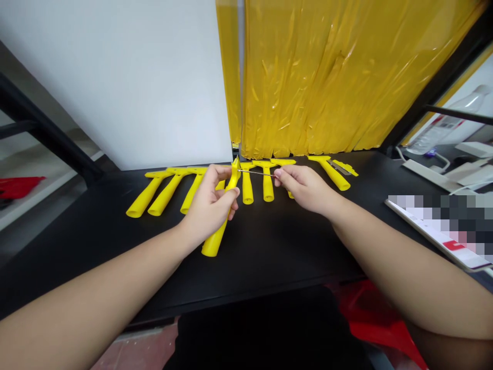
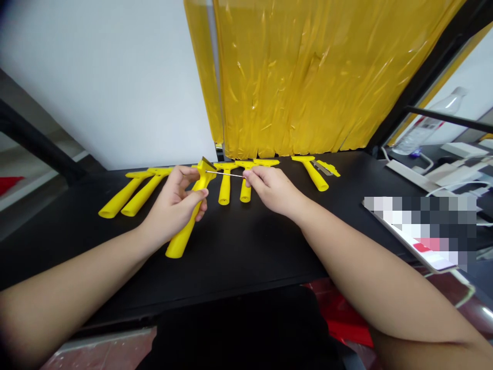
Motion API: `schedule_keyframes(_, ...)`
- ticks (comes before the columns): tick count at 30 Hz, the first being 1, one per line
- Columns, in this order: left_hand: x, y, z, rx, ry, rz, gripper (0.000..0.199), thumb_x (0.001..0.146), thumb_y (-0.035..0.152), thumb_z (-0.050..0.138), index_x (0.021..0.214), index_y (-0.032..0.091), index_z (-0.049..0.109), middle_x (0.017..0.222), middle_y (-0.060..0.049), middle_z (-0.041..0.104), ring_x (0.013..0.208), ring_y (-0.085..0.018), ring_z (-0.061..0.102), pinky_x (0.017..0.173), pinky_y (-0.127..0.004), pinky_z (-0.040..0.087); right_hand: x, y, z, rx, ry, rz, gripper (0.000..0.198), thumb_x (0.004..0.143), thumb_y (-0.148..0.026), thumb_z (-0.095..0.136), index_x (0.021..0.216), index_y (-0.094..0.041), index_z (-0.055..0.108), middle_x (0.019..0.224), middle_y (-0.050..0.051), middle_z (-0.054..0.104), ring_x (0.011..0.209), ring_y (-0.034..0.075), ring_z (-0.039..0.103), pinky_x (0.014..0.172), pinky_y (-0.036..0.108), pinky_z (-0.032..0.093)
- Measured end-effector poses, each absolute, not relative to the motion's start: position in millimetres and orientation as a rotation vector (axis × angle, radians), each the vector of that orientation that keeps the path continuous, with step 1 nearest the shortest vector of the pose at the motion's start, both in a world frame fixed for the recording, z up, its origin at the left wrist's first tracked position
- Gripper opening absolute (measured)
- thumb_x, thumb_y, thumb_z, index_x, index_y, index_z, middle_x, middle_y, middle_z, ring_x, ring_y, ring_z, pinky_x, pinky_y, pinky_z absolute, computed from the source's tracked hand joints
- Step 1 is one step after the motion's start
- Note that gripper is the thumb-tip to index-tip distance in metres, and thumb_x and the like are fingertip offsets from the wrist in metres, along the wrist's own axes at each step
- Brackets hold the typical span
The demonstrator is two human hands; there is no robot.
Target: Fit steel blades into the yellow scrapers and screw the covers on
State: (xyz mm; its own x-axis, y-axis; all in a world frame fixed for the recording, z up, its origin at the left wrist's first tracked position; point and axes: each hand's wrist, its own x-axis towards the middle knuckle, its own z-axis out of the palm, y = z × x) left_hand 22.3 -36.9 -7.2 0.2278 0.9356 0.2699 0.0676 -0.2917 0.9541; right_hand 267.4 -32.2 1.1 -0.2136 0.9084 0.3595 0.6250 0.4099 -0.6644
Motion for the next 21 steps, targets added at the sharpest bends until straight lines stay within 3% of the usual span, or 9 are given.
schedule_keyframes(2, 22.3, -36.6, -7.7, 1.588, 0.971, 1.185, 0.033, 0.088, 0.022, 0.069, 0.112, 0.024, 0.046, 0.143, -0.011, 0.050, 0.054, -0.002, 0.059, 0.038, -0.019, 0.047, 267.5, -31.4, -0.1, -1.280, -1.948, 0.572, 0.040, 0.106, -0.048, 0.044, 0.081, -0.021, 0.059, 0.067, -0.001, 0.050, 0.063, 0.016, 0.045, 0.065, 0.032, 0.037)
schedule_keyframes(4, 21.7, -35.3, -8.1, 1.578, 0.968, 1.186, 0.034, 0.087, 0.022, 0.070, 0.112, 0.024, 0.046, 0.141, -0.010, 0.052, 0.054, -0.002, 0.059, 0.038, -0.019, 0.047, 267.6, -31.6, -2.8, -1.197, -1.948, 0.653, 0.025, 0.103, -0.046, 0.053, 0.093, -0.023, 0.054, 0.068, -0.004, 0.047, 0.061, 0.015, 0.041, 0.062, 0.031, 0.036)
schedule_keyframes(6, 20.9, -33.9, -8.3, 1.575, 0.959, 1.196, 0.033, 0.088, 0.022, 0.069, 0.111, 0.024, 0.046, 0.138, -0.010, 0.053, 0.054, -0.003, 0.059, 0.038, -0.019, 0.047, 268.2, -31.5, -5.4, -1.119, -1.960, 0.649, 0.023, 0.098, -0.042, 0.064, 0.101, -0.025, 0.048, 0.072, -0.005, 0.048, 0.063, 0.015, 0.042, 0.062, 0.030, 0.037)
schedule_keyframes(9, 19.8, -33.7, -8.9, 1.594, 0.964, 1.202, 0.032, 0.088, 0.022, 0.068, 0.111, 0.024, 0.046, 0.136, -0.009, 0.054, 0.054, -0.003, 0.059, 0.038, -0.018, 0.046, 269.7, -29.2, -6.6, -1.151, -1.955, 0.557, 0.021, 0.100, -0.042, 0.060, 0.096, -0.023, 0.052, 0.077, -0.002, 0.054, 0.068, 0.016, 0.048, 0.066, 0.031, 0.040)
schedule_keyframes(13, 19.1, -36.1, -10.4, 1.649, 0.970, 1.176, 0.031, 0.091, 0.024, 0.067, 0.115, 0.026, 0.048, 0.136, -0.008, 0.053, 0.053, -0.002, 0.059, 0.039, -0.019, 0.047, 269.7, -26.7, -5.6, -1.220, -1.943, 0.625, 0.046, 0.108, -0.052, 0.039, 0.077, -0.022, 0.056, 0.067, -0.001, 0.049, 0.064, 0.016, 0.046, 0.064, 0.032, 0.037)
schedule_keyframes(18, 18.0, -34.8, -9.8, 1.654, 0.987, 1.192, 0.030, 0.091, 0.024, 0.067, 0.114, 0.025, 0.047, 0.134, -0.008, 0.055, 0.052, -0.003, 0.059, 0.039, -0.018, 0.046, 268.0, -30.2, -7.5, -1.069, -1.973, 0.658, 0.025, 0.100, -0.047, 0.060, 0.101, -0.025, 0.048, 0.072, -0.006, 0.045, 0.063, 0.015, 0.041, 0.063, 0.030, 0.037)
schedule_keyframes(21, 18.5, -35.5, -9.6, 1.644, 1.001, 1.197, 0.032, 0.089, 0.022, 0.068, 0.115, 0.026, 0.048, 0.122, -0.005, 0.060, 0.050, -0.003, 0.057, 0.039, -0.017, 0.046, 270.2, -28.7, -6.7, -1.109, -1.968, 0.577, 0.024, 0.100, -0.045, 0.061, 0.098, -0.024, 0.051, 0.078, -0.002, 0.052, 0.068, 0.016, 0.046, 0.066, 0.031, 0.039)
